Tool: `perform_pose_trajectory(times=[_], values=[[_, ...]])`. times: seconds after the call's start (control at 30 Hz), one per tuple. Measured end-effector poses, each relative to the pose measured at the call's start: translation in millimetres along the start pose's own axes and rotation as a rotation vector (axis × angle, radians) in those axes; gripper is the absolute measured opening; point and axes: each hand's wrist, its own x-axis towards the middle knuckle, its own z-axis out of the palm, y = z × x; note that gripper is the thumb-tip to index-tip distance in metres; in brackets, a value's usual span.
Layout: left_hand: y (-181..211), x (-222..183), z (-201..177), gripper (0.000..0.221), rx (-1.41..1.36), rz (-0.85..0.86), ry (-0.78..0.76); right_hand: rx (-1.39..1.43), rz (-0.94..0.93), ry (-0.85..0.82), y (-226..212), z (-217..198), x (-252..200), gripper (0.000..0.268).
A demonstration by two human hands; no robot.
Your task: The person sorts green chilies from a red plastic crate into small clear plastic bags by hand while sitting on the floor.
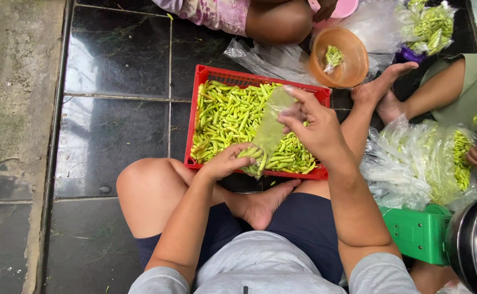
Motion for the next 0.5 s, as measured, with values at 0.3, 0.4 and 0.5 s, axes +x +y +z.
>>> perform_pose_trajectory(times=[0.3,0.4,0.5], values=[[14,-31,21,0.046,0.078,-0.082,-0.261,-0.49,0.129,0.518,-76,-36,-23,0.134],[5,-54,38,0.049,0.063,-0.215,-0.222,0.593,0.473,0.057,24,-23,-75,0.043],[1,-77,55,0.035,-0.009,-0.225,-0.312,0.802,0.332,0.401,14,-64,-91,0.019]])
